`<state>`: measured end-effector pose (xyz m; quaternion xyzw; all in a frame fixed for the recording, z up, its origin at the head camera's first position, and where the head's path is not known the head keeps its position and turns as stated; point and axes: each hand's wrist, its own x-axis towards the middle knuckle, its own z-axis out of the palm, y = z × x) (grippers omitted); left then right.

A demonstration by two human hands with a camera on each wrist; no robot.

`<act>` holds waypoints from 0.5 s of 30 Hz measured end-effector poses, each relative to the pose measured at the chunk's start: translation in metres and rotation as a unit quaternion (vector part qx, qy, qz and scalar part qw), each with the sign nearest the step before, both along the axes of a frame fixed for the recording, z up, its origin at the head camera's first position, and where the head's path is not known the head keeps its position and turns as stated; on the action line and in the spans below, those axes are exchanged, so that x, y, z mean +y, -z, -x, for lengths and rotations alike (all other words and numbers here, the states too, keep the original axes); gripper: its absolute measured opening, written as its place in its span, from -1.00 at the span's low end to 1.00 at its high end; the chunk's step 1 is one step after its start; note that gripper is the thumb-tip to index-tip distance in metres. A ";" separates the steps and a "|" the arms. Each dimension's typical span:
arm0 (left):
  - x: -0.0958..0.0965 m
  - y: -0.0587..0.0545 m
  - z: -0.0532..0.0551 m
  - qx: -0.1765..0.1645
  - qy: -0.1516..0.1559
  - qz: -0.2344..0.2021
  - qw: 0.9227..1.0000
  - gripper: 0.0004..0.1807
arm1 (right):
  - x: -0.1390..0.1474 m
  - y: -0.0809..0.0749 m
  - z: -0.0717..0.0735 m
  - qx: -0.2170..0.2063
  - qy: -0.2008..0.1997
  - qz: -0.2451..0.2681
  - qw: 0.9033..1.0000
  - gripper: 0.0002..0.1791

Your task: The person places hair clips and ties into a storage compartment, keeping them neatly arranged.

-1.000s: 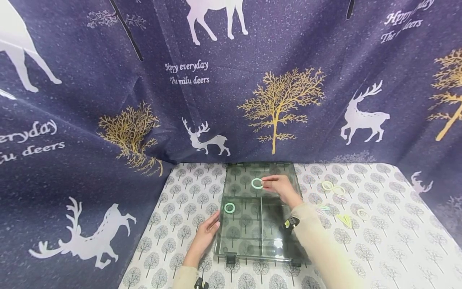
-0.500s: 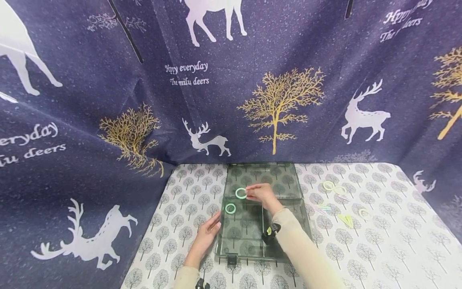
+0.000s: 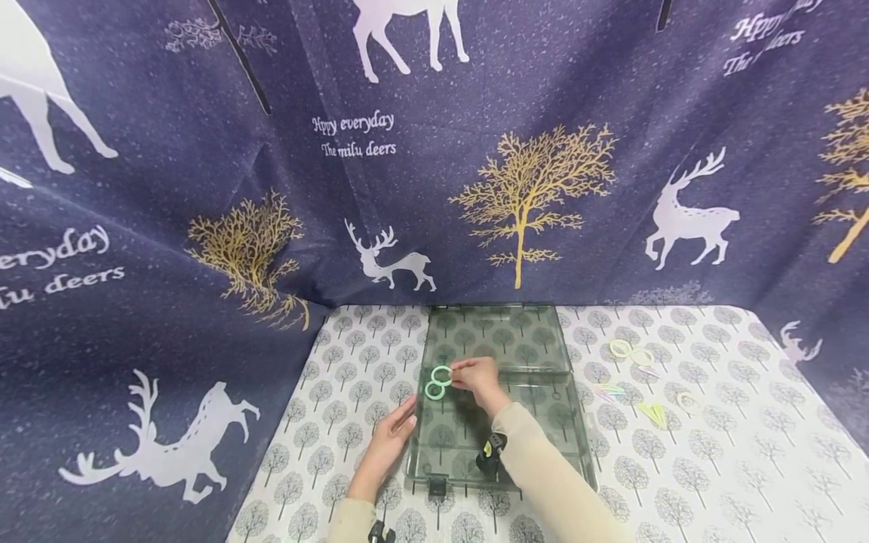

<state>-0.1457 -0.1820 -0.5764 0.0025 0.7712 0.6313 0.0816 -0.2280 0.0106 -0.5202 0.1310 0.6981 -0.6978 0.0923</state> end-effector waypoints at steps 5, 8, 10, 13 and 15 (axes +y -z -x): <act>0.000 0.000 0.000 0.002 -0.002 0.005 1.000 -0.47 | -0.005 0.003 -0.004 0.000 -0.002 -0.017 1.000 -0.83; 0.001 -0.001 -0.001 0.006 0.002 0.003 1.000 -0.47 | -0.007 0.006 -0.006 0.002 -0.001 -0.024 1.000 -0.81; 0.001 -0.001 0.000 0.006 0.001 0.000 1.000 -0.47 | -0.008 0.009 -0.007 0.003 0.003 -0.026 1.000 -0.80; 0.001 0.000 0.000 0.010 0.002 0.002 1.000 -0.47 | -0.008 0.009 -0.008 0.000 0.008 -0.027 1.000 -0.80; 0.000 0.001 0.001 0.008 0.000 0.000 1.000 -0.46 | -0.009 0.010 -0.009 -0.005 0.010 -0.030 0.999 -0.80</act>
